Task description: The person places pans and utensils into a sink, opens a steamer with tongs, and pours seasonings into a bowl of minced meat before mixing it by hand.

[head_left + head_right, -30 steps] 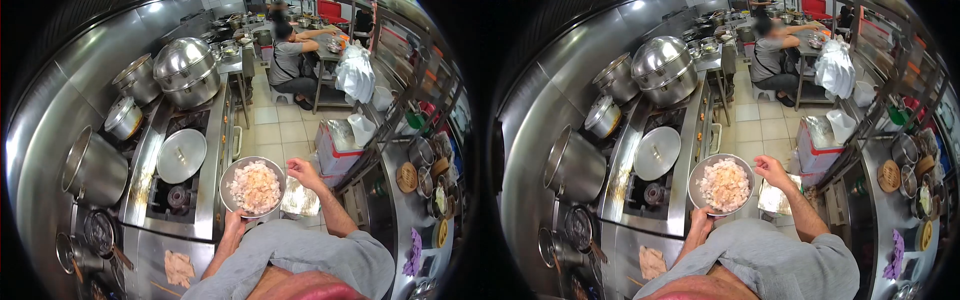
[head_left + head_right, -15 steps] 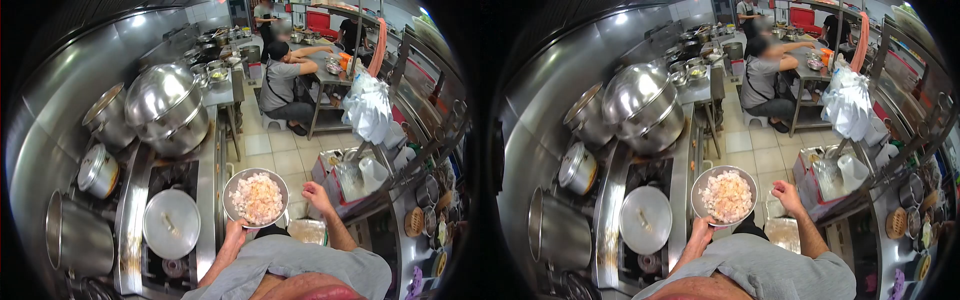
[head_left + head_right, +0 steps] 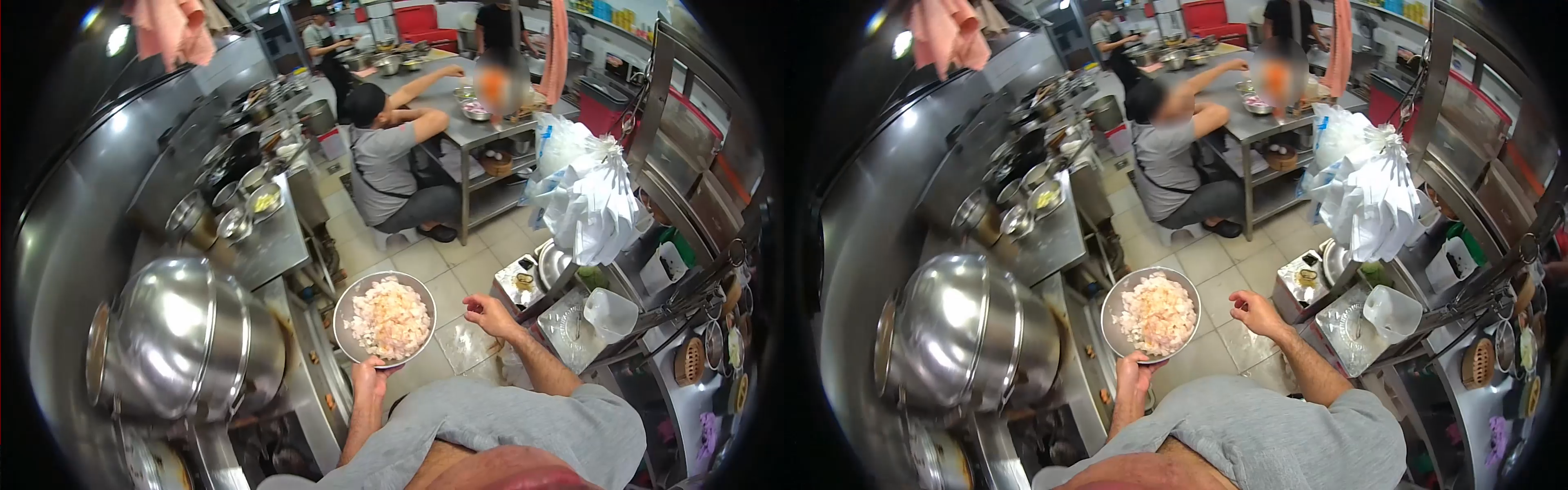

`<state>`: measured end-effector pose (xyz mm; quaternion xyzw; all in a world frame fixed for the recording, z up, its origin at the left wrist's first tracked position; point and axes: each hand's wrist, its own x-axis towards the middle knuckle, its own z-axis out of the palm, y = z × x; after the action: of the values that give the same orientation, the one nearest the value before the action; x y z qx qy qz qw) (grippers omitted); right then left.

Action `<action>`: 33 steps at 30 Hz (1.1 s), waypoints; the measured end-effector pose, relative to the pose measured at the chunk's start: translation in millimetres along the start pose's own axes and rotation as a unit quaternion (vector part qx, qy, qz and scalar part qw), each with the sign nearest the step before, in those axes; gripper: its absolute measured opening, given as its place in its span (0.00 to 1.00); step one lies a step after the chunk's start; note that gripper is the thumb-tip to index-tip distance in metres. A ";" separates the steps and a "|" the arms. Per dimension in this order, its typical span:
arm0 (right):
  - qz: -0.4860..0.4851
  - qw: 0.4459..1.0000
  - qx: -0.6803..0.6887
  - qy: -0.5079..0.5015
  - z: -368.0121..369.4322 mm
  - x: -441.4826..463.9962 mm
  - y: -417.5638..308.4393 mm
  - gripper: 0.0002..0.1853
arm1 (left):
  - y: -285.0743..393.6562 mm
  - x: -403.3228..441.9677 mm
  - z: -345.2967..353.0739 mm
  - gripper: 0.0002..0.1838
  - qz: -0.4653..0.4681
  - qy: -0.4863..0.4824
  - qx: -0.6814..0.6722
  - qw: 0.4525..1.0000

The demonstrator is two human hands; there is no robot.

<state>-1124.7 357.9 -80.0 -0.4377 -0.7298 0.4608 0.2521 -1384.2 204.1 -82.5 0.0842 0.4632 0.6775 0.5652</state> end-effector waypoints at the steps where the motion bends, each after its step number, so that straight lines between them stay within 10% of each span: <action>1: 0.004 1.000 -0.009 0.012 -4.9 6.4 6.6 0.16 | 4.0 20.9 5.6 0.35 -0.009 -0.005 0.008 1.000; 15: 0.201 0.969 0.044 0.139 -22.1 100.3 101.3 0.16 | 84.1 232.4 103.7 0.30 -0.033 -0.076 -0.001 0.997; 33: 0.096 0.991 0.031 0.090 -68.5 359.2 133.8 0.16 | 125.0 385.6 140.3 0.38 -0.020 0.008 0.006 1.000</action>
<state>-1193.4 727.5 -181.6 -0.5373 -0.6442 0.4640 0.2847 -1514.5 612.6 -72.0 0.0730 0.4732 0.6642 0.5741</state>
